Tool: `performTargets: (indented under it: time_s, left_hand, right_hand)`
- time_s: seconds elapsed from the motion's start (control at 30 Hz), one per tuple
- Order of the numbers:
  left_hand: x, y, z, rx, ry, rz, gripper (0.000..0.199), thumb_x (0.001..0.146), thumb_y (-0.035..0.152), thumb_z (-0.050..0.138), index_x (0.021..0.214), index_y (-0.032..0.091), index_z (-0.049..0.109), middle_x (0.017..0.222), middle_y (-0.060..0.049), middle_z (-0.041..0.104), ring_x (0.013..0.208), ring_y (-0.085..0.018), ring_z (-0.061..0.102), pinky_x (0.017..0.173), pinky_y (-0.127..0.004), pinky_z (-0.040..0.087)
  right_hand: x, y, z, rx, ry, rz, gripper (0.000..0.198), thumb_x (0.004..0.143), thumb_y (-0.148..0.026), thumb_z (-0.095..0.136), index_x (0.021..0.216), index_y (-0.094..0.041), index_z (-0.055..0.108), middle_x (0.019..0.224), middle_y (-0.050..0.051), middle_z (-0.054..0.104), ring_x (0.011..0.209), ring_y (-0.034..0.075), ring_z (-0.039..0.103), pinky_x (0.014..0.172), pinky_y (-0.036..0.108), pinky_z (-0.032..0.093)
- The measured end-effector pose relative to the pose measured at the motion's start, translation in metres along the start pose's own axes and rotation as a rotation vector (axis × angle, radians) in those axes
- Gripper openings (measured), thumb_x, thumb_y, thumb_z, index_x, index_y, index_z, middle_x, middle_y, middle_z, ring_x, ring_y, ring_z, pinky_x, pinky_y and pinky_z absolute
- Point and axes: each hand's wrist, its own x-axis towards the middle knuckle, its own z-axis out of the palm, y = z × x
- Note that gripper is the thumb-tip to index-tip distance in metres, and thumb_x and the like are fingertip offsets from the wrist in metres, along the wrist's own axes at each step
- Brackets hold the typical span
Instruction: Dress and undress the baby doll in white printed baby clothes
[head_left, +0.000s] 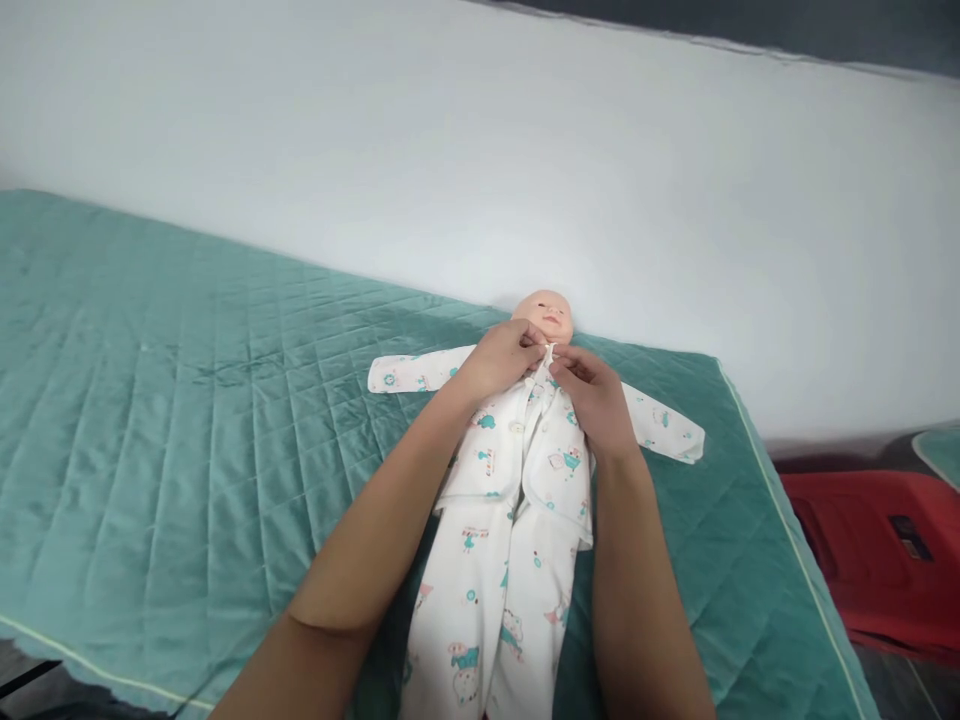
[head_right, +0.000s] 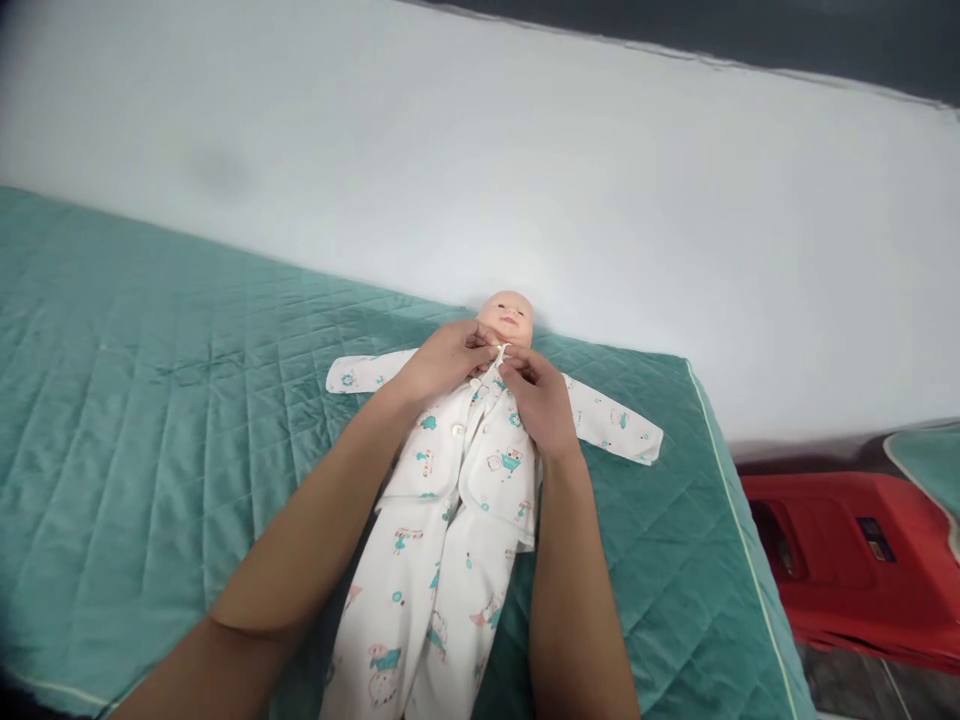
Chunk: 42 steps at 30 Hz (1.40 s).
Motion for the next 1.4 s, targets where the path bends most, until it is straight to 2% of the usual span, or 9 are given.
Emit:
performTargets:
  time_s: [0.2, 0.4, 0.53, 0.63, 0.77, 0.93, 1.1, 1.27, 1.4]
  left_hand:
    - [0.000, -0.007, 0.000, 0.009, -0.003, 0.072, 0.005, 0.088, 0.013, 0.057, 0.086, 0.018, 0.057, 0.069, 0.002, 0.058, 0.062, -0.010, 0.053, 0.061, -0.023, 0.042]
    - [0.000, -0.007, 0.001, 0.220, 0.015, 0.149, 0.010, 0.089, 0.012, 0.054, 0.094, 0.018, 0.061, 0.095, -0.004, 0.069, 0.082, -0.014, 0.061, 0.075, -0.027, 0.046]
    - [-0.002, -0.005, 0.000, 0.267, 0.004, 0.166, 0.019, 0.091, 0.012, 0.049, 0.103, 0.019, 0.063, 0.107, -0.005, 0.071, 0.093, -0.017, 0.064, 0.083, -0.029, 0.047]
    - [-0.005, -0.002, 0.001, 0.293, -0.027, 0.206, 0.023, 0.097, 0.020, 0.044, 0.107, 0.020, 0.065, 0.106, -0.005, 0.073, 0.097, -0.018, 0.065, 0.086, -0.031, 0.047]
    - [-0.006, 0.001, 0.004, 0.371, -0.007, 0.197, 0.018, 0.095, 0.026, 0.050, 0.099, 0.020, 0.067, 0.098, -0.004, 0.074, 0.090, -0.019, 0.066, 0.081, -0.030, 0.047]
    - [-0.004, 0.001, 0.006, 0.410, 0.057, 0.141, 0.031, 0.085, 0.008, 0.051, 0.108, 0.019, 0.068, 0.100, -0.006, 0.072, 0.090, -0.019, 0.064, 0.081, -0.031, 0.048]
    - [-0.003, -0.006, 0.001, 0.452, 0.060, 0.186, 0.034, 0.087, 0.011, 0.052, 0.113, 0.023, 0.071, 0.107, -0.006, 0.068, 0.099, -0.020, 0.063, 0.091, -0.033, 0.048]
    - [-0.007, -0.010, -0.003, 0.509, -0.014, 0.223, 0.038, 0.094, 0.017, 0.045, 0.116, 0.030, 0.073, 0.120, -0.005, 0.061, 0.110, -0.020, 0.062, 0.100, -0.033, 0.047]
    - [-0.012, -0.007, -0.004, 0.616, -0.038, 0.198, 0.038, 0.097, 0.022, 0.042, 0.118, 0.032, 0.072, 0.124, -0.006, 0.056, 0.109, -0.021, 0.063, 0.096, -0.035, 0.049]
  right_hand:
    - [0.001, -0.002, 0.001, 0.028, -0.050, 0.023, 0.032, 0.073, -0.031, 0.077, 0.102, -0.021, 0.068, 0.081, -0.002, 0.068, 0.074, 0.014, 0.059, 0.071, 0.030, 0.046]
    - [0.001, -0.002, 0.004, 0.000, -0.091, 0.008, 0.035, 0.072, -0.028, 0.077, 0.102, -0.022, 0.061, 0.078, -0.003, 0.065, 0.074, 0.014, 0.058, 0.071, 0.030, 0.046]
    - [-0.001, -0.007, 0.006, -0.053, -0.107, -0.006, 0.036, 0.073, -0.029, 0.075, 0.104, -0.024, 0.057, 0.078, -0.004, 0.064, 0.074, 0.014, 0.057, 0.071, 0.031, 0.046]
    - [-0.003, -0.012, 0.006, -0.130, -0.153, 0.004, 0.032, 0.075, -0.029, 0.071, 0.104, -0.023, 0.058, 0.079, -0.003, 0.063, 0.073, 0.014, 0.056, 0.070, 0.031, 0.046]
    - [-0.003, -0.014, 0.007, -0.161, -0.169, -0.007, 0.022, 0.075, -0.028, 0.070, 0.094, -0.022, 0.061, 0.076, -0.004, 0.059, 0.071, 0.013, 0.053, 0.069, 0.030, 0.045]
    - [-0.003, -0.011, 0.004, -0.094, -0.159, 0.000, 0.046, 0.076, -0.029, 0.073, 0.119, -0.022, 0.058, 0.077, -0.005, 0.062, 0.070, 0.013, 0.055, 0.068, 0.029, 0.044]
    - [-0.004, -0.013, 0.002, -0.139, -0.147, -0.010, 0.044, 0.077, -0.030, 0.072, 0.118, -0.023, 0.058, 0.083, -0.003, 0.064, 0.074, 0.014, 0.057, 0.070, 0.030, 0.045]
    - [-0.017, -0.030, 0.004, -0.432, -0.053, -0.007, 0.023, 0.079, -0.030, 0.067, 0.099, -0.023, 0.057, 0.092, 0.001, 0.063, 0.079, 0.017, 0.056, 0.070, 0.032, 0.043]
    - [-0.033, -0.049, 0.011, -0.756, -0.002, 0.030, 0.005, 0.085, -0.028, 0.056, 0.085, -0.023, 0.053, 0.089, 0.003, 0.062, 0.076, 0.019, 0.054, 0.067, 0.033, 0.038]
